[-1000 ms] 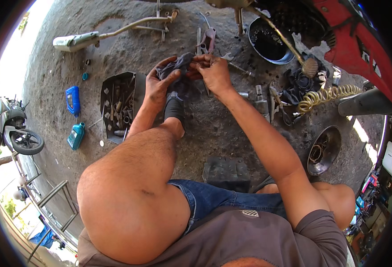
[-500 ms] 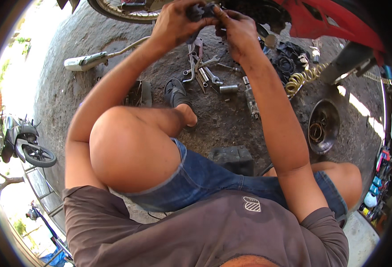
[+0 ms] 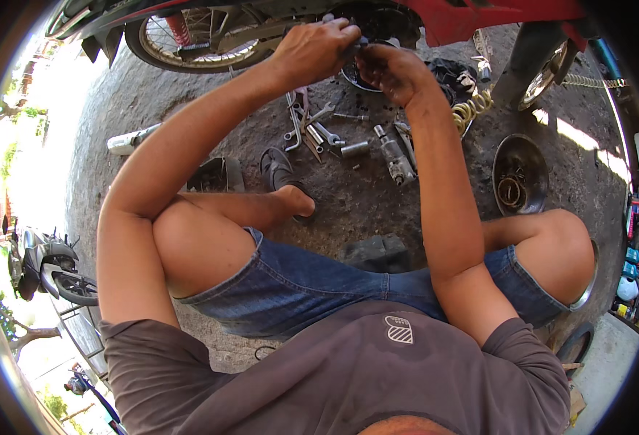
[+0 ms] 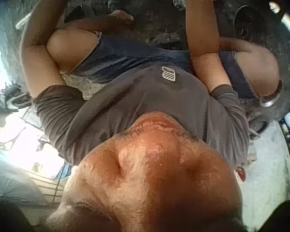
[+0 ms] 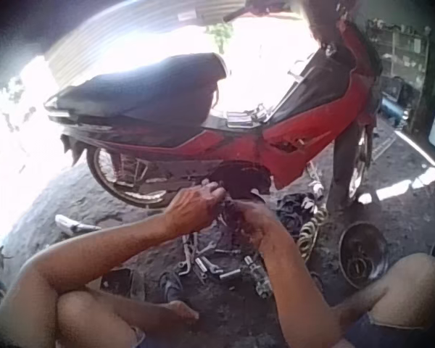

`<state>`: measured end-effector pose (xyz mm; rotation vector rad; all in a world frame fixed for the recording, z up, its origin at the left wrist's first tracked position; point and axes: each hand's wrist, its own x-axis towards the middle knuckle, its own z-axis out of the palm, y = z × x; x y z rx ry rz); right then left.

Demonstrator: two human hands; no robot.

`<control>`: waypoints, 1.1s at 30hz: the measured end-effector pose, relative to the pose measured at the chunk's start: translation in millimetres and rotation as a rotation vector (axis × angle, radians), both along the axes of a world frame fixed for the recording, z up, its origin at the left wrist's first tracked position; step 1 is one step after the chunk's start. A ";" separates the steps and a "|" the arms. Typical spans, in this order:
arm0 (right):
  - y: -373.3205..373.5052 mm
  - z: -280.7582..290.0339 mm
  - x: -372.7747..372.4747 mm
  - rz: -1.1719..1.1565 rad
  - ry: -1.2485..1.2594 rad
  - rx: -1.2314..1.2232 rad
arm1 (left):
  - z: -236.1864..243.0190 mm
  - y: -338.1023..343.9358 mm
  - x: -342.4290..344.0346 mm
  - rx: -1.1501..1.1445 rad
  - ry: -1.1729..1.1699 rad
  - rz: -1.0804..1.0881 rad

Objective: Disassembling and cleaning motorcycle engine clutch and gear components.

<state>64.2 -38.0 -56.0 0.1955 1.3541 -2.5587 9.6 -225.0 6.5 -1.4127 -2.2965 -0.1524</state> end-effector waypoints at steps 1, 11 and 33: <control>-0.4 -2.5 -5.1 -0.048 -0.050 0.074 | -3.2 -0.8 -3.8 0.073 -0.080 -0.004; 19.8 -29.2 13.1 -0.207 0.032 0.264 | -46.3 7.7 -14.1 0.254 -0.575 -0.077; 40.6 -16.6 19.5 -0.187 0.074 0.082 | -31.9 41.1 -18.1 0.239 -0.210 -0.224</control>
